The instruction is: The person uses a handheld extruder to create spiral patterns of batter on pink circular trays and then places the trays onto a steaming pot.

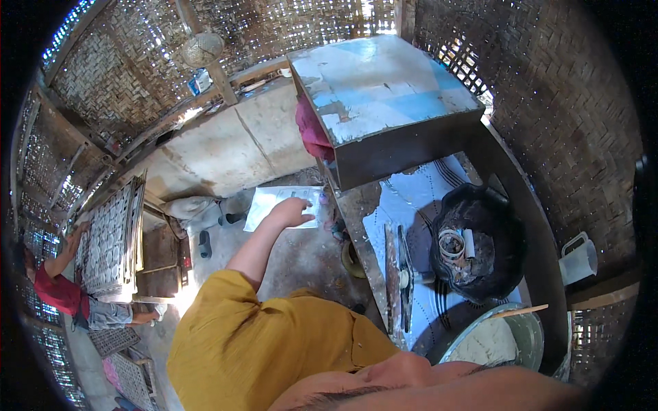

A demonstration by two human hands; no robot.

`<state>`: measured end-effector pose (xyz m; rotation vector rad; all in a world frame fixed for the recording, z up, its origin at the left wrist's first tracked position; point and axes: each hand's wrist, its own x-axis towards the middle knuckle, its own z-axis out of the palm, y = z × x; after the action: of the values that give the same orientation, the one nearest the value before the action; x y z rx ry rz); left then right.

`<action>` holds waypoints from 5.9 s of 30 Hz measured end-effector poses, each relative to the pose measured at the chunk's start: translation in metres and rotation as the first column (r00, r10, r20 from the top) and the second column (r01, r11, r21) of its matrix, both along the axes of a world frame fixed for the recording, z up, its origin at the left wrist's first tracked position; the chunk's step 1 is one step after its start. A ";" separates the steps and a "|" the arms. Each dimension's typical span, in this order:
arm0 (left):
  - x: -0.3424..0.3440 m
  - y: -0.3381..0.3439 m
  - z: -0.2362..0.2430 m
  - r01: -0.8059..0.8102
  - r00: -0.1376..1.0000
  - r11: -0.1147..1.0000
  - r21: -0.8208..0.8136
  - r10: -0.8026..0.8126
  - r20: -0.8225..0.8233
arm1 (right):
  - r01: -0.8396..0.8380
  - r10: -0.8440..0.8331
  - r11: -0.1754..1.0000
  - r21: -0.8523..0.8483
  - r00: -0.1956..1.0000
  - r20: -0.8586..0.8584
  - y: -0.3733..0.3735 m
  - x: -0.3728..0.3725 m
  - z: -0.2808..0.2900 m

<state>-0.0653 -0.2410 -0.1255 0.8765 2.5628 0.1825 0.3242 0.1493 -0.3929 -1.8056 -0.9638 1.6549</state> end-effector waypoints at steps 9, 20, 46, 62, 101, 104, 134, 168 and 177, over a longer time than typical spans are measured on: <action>-0.163 0.042 -0.055 -0.345 0.937 0.825 0.447 0.278 0.210 | 0.140 -0.230 0.902 0.408 0.957 0.179 0.023 0.004 0.098; -0.305 0.061 -0.162 -0.449 0.890 0.703 0.552 0.405 0.209 | 0.263 -0.467 0.821 0.507 0.820 0.330 -0.059 0.023 0.170; -0.253 0.008 -0.055 0.030 0.993 0.433 0.901 -0.114 0.022 | 0.629 -0.531 0.652 0.424 0.778 -0.337 -0.210 0.016 0.279; -0.198 -0.044 0.150 -0.608 0.794 -0.257 0.751 -0.200 0.574 | 0.663 -0.688 0.649 0.374 0.721 -0.086 -0.147 -0.105 0.273; 0.008 0.277 0.018 -0.176 0.754 0.295 0.939 -0.573 0.322 | -0.084 -0.315 0.490 0.868 0.911 0.266 -0.079 -0.040 0.325; 0.007 0.301 0.016 -0.135 0.782 0.360 0.923 -0.533 0.323 | -0.050 -0.323 0.544 0.838 0.909 0.263 -0.068 -0.027 0.294; -0.015 0.288 0.005 -0.215 0.392 0.704 0.676 -0.572 0.720 | -0.140 -0.009 0.941 0.308 0.899 0.437 -0.346 0.069 0.266; 0.064 0.383 0.070 -0.573 -0.683 0.753 0.322 -0.657 0.320 | -0.540 0.537 0.836 0.100 0.841 0.062 -0.151 -0.060 0.406; 0.041 0.368 0.130 -0.626 -0.582 0.654 0.425 -0.754 0.304 | -0.563 0.545 0.771 0.296 0.825 0.150 -0.155 -0.078 0.428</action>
<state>-0.0246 0.1270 0.0047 0.4945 -0.0860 1.3698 0.2467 -0.0057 0.0346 -1.4158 -1.8214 1.6280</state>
